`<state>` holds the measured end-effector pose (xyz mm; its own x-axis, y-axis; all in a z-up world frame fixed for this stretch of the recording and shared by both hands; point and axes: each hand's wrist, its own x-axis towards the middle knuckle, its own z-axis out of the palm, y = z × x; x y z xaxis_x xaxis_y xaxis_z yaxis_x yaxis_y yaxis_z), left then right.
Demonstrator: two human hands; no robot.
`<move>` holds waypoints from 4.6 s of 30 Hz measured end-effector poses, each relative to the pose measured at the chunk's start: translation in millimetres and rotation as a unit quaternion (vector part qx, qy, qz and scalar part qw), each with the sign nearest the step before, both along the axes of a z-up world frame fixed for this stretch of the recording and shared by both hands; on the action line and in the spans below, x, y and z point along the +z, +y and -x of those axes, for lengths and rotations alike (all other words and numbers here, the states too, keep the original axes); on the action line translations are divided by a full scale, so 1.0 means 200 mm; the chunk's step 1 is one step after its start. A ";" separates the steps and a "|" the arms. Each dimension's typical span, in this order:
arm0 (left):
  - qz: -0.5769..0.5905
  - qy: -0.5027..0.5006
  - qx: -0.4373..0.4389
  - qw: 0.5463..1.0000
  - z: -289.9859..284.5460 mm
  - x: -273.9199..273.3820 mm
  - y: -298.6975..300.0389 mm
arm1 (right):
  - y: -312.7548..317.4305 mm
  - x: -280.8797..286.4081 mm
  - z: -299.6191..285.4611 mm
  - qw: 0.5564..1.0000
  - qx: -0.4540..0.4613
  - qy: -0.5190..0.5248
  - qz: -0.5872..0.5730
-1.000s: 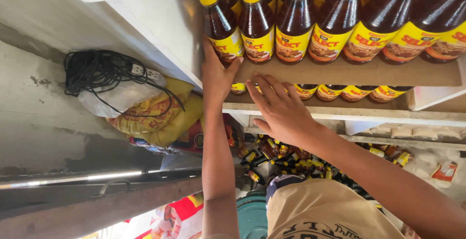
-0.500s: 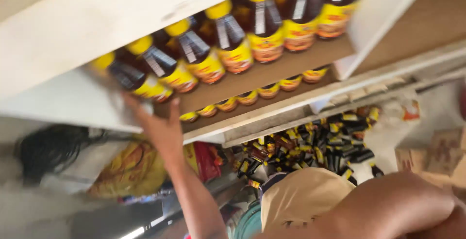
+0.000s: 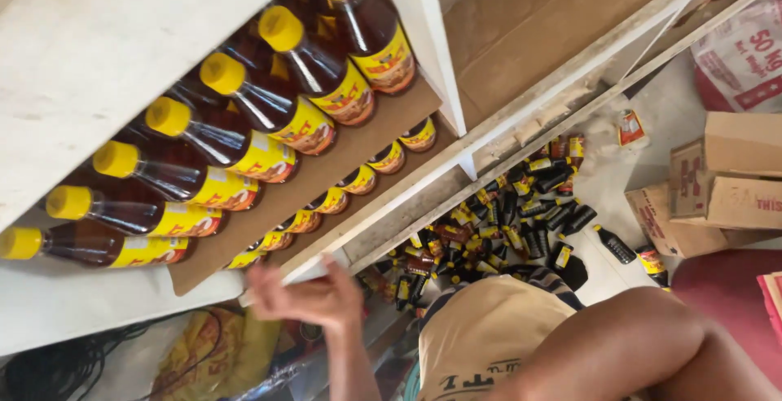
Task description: Pick up spilled condiment bottles from the floor and arrange them neatly on the grocery store shelves.
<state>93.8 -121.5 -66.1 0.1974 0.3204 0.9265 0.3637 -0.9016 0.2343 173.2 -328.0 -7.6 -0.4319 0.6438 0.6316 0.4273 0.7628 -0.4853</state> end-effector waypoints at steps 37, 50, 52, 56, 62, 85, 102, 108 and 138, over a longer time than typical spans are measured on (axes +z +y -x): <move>0.129 0.405 0.152 0.892 -1.05 -0.91 -0.58 | -1.41 -1.43 -1.04 0.775 -0.298 -0.208 0.517; 0.159 0.498 0.156 0.838 -1.06 -0.94 -0.55 | -1.39 -1.60 -0.99 0.805 -0.269 -0.169 0.501; 0.173 0.516 0.145 0.826 -1.06 -0.97 -0.55 | -1.39 -1.58 -1.03 0.808 -0.288 -0.148 0.493; 0.101 0.406 0.169 0.892 -1.06 -1.02 -0.57 | -1.42 -1.54 -1.07 0.762 -0.290 -0.202 0.543; 0.092 0.416 0.157 0.891 -1.03 -1.05 -0.55 | -1.40 -1.53 -0.99 0.791 -0.301 -0.161 0.508; 0.076 0.601 0.277 0.746 -0.99 -0.76 -0.64 | -1.86 -2.13 -0.63 0.674 -0.309 -0.120 0.661; 0.514 0.681 -0.184 0.488 0.59 -2.51 -1.88 | -2.16 -2.39 -0.28 0.585 -0.366 -0.158 0.706; 0.557 0.652 -0.187 0.478 0.54 -2.60 -1.97 | -2.16 -2.71 -0.32 0.589 -0.361 -0.217 0.690; 0.747 0.400 -0.086 0.524 0.59 -1.40 -2.57 | -1.90 -2.26 -0.87 0.676 0.153 -0.145 0.706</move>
